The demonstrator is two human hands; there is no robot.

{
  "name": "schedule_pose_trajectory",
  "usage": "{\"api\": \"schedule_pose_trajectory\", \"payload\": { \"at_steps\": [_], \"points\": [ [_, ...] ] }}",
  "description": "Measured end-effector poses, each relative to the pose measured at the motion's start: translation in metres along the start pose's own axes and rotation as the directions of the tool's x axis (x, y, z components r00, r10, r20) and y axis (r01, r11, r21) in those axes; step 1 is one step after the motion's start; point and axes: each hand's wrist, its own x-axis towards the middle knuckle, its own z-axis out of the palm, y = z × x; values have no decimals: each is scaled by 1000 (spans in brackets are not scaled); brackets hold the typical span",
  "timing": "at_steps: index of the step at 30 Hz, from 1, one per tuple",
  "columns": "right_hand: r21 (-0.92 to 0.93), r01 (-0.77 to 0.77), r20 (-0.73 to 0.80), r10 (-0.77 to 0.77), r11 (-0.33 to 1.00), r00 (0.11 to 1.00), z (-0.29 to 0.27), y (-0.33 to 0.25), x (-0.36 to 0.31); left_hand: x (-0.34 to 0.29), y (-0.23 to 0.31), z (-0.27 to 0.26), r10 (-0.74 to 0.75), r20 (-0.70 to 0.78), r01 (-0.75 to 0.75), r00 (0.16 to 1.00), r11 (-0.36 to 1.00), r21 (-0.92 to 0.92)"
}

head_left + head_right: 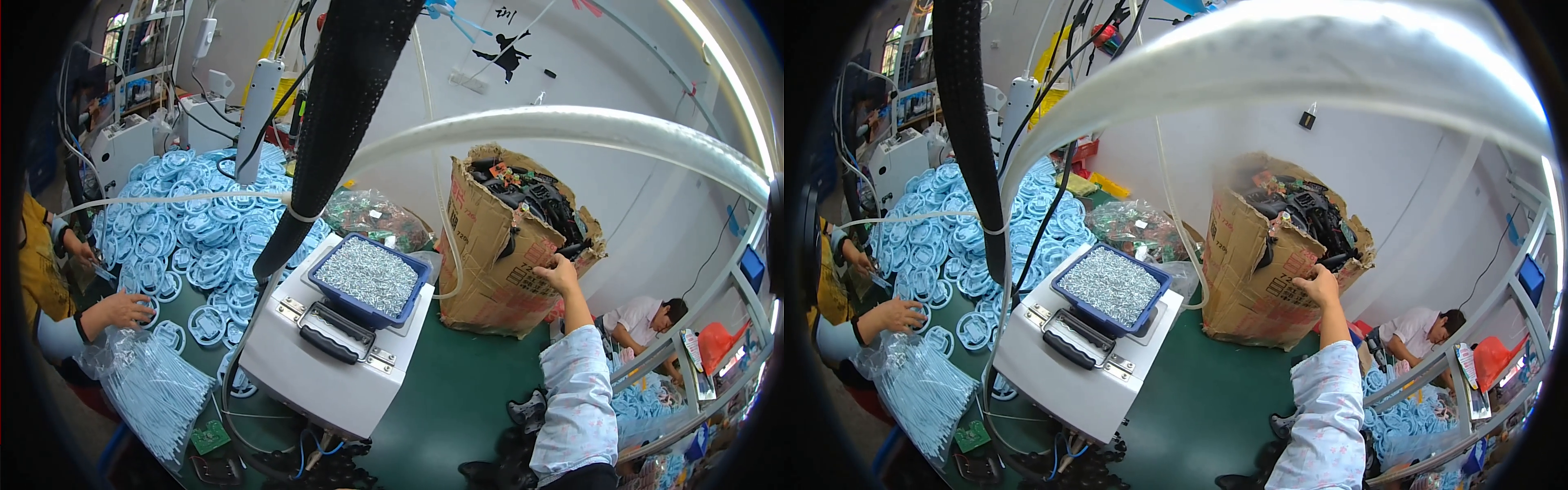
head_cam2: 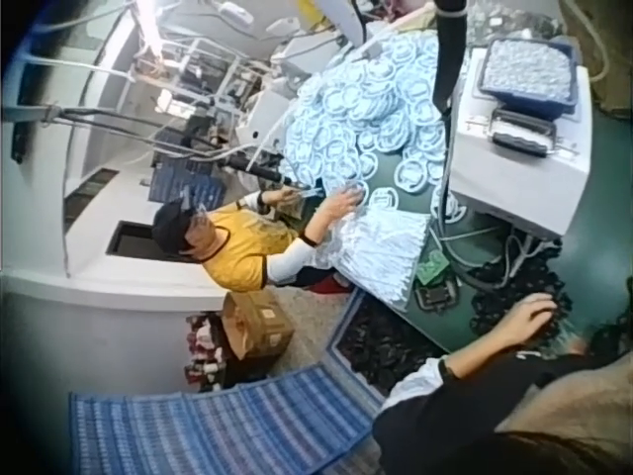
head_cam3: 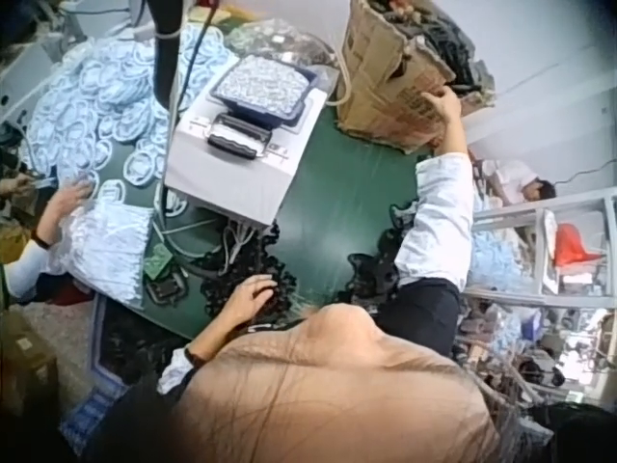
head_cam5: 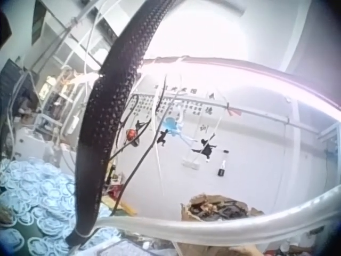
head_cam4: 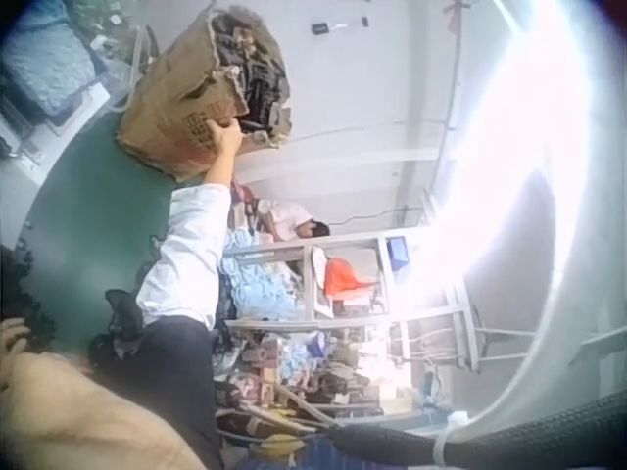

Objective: The recorder is assembling internal components of game controllers at a factory workbench.

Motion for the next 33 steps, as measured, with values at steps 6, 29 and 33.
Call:
{"api": "schedule_pose_trajectory", "payload": {
  "at_steps": [6,29,33],
  "points": [
    [140,-5,133,-14,990,991,6,24,19,5,-1,7,67,58,-64,996,997,-48],
    [69,-28,-243,44,997,969,30,18,-73,-14,24,-2,92,-70,-91,993,996,11],
    [49,19,-352,-1,999,936,40,32,-95,-16,31,-3,103,-50,-103,993,995,7]
  ]
}}
